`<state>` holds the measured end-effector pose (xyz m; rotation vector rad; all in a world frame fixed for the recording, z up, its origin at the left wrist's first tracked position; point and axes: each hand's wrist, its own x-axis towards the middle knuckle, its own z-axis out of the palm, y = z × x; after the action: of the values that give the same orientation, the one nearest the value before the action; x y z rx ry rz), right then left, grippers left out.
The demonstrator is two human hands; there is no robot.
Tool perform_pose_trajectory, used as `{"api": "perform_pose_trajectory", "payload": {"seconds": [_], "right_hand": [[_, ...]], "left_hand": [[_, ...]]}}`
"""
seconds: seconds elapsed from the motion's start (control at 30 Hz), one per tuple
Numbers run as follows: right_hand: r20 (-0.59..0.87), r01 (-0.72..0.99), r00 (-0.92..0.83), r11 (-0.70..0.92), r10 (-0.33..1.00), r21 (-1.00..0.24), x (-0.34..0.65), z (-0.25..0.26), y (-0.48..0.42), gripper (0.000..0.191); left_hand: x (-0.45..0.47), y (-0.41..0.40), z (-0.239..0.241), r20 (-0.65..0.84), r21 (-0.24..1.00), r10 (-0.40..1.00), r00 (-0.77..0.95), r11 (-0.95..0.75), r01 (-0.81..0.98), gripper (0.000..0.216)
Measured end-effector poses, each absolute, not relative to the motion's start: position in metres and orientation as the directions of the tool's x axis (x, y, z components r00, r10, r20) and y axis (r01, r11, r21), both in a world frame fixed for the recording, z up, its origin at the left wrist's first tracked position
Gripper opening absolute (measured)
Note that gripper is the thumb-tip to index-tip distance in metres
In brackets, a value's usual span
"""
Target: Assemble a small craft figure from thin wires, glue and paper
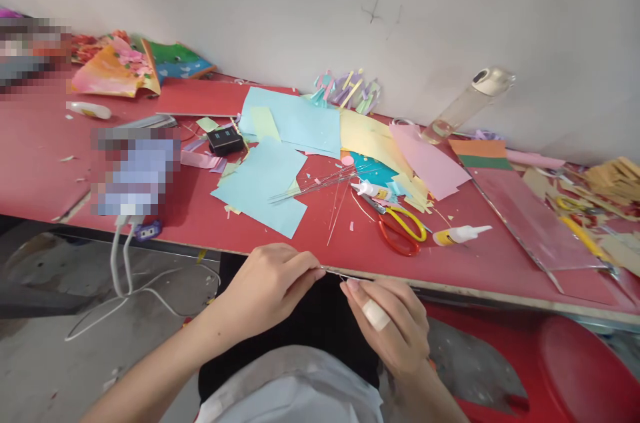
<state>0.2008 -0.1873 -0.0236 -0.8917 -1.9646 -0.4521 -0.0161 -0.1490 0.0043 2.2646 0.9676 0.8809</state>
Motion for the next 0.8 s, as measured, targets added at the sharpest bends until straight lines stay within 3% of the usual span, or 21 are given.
{"api": "perform_pose_trajectory", "payload": {"seconds": [0.1,0.27,0.37,0.57,0.8], "right_hand": [[0.831,0.76,-0.324,0.647,0.451,-0.054,0.206,-0.022,-0.194,0.035],[0.805,0.67,-0.121,0.646,0.581,-0.366,0.201,-0.024,-0.198,0.026],[0.779,0.63,-0.045,0.623,0.626,-0.464,0.199,-0.028,-0.201,0.026],[0.746,0.597,0.006,0.596,0.666,-0.537,0.2,-0.033,-0.204,0.033],[0.708,0.592,0.017,0.563,0.706,-0.576,0.197,-0.03,-0.201,0.024]], "left_hand": [[-0.017,-0.15,0.004,0.323,0.692,0.739,0.592,-0.611,0.385,0.02],[-0.017,-0.152,0.004,0.268,0.75,0.711,0.65,-0.577,0.323,0.021],[-0.018,-0.153,0.004,0.243,0.767,0.696,0.676,-0.565,0.306,0.023],[-0.017,-0.152,0.003,0.251,0.797,0.686,0.684,-0.547,0.257,0.024],[-0.015,-0.153,0.001,0.198,0.881,0.717,0.668,-0.429,0.2,0.026]]}}
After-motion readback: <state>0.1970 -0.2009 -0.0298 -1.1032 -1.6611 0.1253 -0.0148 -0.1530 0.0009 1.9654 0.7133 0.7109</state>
